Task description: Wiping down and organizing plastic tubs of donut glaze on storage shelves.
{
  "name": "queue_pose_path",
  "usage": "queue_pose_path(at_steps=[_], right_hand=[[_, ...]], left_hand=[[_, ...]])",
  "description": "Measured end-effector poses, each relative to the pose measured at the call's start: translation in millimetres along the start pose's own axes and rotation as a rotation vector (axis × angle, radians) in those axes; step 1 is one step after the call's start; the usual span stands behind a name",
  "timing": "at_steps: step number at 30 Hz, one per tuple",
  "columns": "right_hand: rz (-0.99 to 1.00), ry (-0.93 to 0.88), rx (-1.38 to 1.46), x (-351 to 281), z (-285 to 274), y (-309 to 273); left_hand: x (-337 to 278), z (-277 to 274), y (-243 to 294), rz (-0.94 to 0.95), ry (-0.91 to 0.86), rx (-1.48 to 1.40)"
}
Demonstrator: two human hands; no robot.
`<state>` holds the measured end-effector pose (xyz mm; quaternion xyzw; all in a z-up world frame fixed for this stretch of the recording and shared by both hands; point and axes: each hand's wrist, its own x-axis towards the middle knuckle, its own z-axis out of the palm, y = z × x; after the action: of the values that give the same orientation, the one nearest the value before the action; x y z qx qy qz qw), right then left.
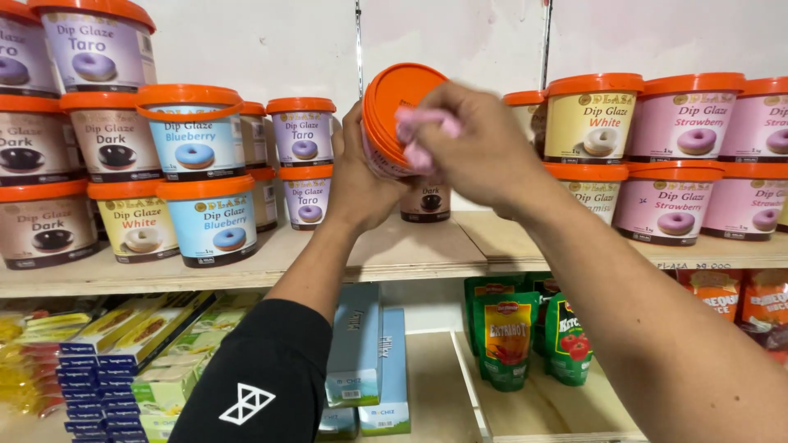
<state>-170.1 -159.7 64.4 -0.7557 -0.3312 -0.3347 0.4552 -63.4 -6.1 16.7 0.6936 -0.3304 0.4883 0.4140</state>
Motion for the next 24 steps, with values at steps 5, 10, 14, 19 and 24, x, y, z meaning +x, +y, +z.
queue_pose_path(at_steps=[5,10,14,19,24], right_hand=[[-0.537,0.489,-0.558,38.6,-17.7,44.5],[-0.661,0.319,-0.795,18.8,10.2,11.8],[-0.441,0.127,-0.11,10.3,-14.6,-3.1],[-0.382,0.426,0.197,44.6,-19.7,83.9],[-0.294,0.456,-0.174,53.7,-11.7,88.3]], left_hand=[[-3.8,4.9,-7.2,0.182,-0.035,-0.036],[-4.3,6.0,12.3,0.107,-0.004,-0.029],[-2.3,8.0,9.1,0.039,0.073,-0.18],[2.8,20.9,23.5,-0.127,0.088,-0.59],[1.3,29.1,35.1,-0.296,-0.053,-0.83]])
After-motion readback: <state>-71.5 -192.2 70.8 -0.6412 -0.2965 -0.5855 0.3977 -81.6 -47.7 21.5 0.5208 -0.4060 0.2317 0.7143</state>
